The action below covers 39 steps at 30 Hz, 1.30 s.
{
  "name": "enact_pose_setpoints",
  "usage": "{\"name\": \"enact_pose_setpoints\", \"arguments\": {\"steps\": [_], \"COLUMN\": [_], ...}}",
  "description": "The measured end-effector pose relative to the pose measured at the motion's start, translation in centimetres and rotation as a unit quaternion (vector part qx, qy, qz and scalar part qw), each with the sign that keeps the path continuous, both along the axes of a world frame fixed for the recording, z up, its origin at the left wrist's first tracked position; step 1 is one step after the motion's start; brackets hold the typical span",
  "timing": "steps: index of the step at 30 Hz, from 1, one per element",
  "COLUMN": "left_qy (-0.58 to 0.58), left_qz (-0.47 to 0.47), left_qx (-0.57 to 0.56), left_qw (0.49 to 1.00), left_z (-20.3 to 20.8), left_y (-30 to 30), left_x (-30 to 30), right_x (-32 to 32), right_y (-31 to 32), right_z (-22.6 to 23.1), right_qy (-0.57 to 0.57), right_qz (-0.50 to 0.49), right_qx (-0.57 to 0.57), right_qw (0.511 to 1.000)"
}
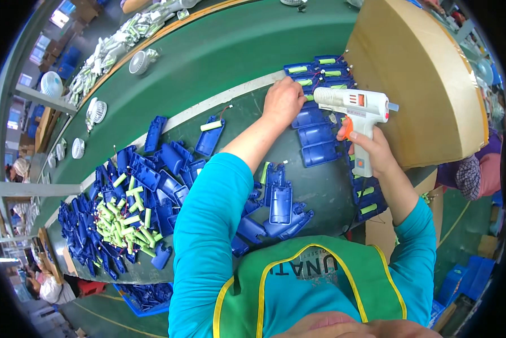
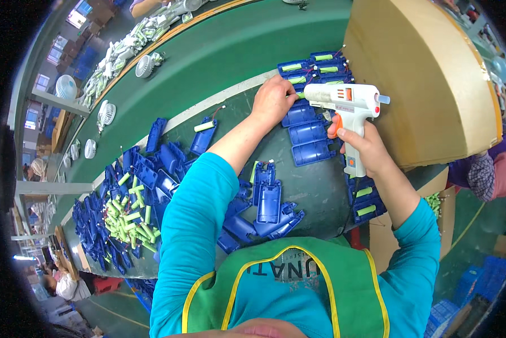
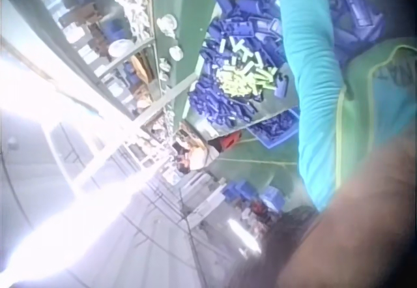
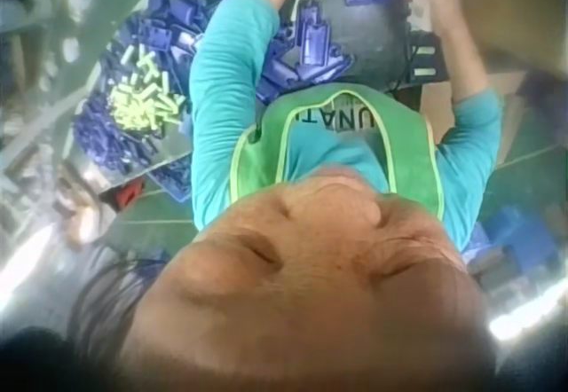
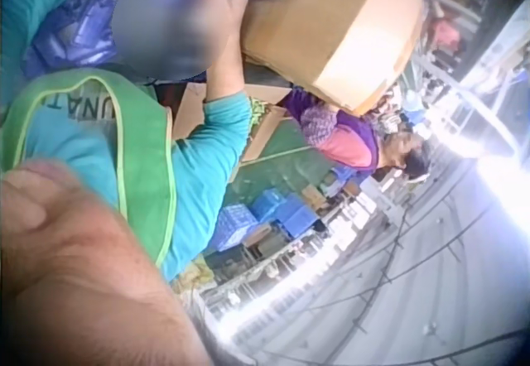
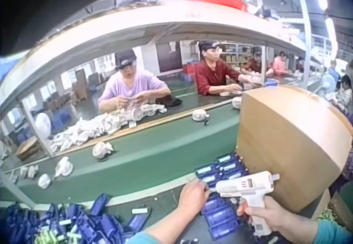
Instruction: The person fits batteries into plastic casing pieces, loads a glue stick into a glue gun, and presses plastic casings together by hand.
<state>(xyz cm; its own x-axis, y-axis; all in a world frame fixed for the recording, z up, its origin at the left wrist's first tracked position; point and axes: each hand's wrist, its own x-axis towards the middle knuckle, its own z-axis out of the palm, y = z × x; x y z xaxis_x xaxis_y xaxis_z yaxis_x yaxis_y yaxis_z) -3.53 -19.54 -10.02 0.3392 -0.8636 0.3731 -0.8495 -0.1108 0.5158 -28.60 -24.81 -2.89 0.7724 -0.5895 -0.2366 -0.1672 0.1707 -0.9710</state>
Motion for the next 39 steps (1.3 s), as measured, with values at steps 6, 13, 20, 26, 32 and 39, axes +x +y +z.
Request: {"name": "enact_pose_setpoints", "arguments": {"steps": [6, 13, 20, 26, 32, 39], "left_qy": [0.003, -0.013, -0.037, -0.151, -0.186, -0.152], "left_qz": [0.006, 0.006, -0.004, 0.015, 0.034, 0.084], "left_qx": [0.001, 0.009, 0.03, 0.177, 0.348, 0.291], "left_qw": [1.0, 1.0, 0.999, 0.972, 0.918, 0.941], "left_z": [0.1, 0.1, 0.7, 6.7, 8.1, 5.8], "left_y": [0.0, -0.1, 0.5, 6.3, 15.0, 16.9], "left_x": [-0.1, -0.1, 0.7, 5.1, 9.9, 10.0], "right_x": [0.2, -0.1, -0.9, -1.5, -2.5, -1.6], "right_y": [-0.3, -0.2, -0.3, 0.5, 1.2, 2.0], "right_z": [-0.4, 0.0, -0.2, 1.7, 1.9, 1.6], "right_qy": [0.011, 0.008, 0.014, -0.015, -0.01, 0.037], "right_qz": [-0.002, -0.014, 0.009, 0.009, 0.059, 0.083], "right_qx": [0.003, 0.009, 0.002, -0.002, 0.023, 0.012], "right_qw": [1.0, 1.0, 1.0, 1.0, 0.998, 0.996]}}
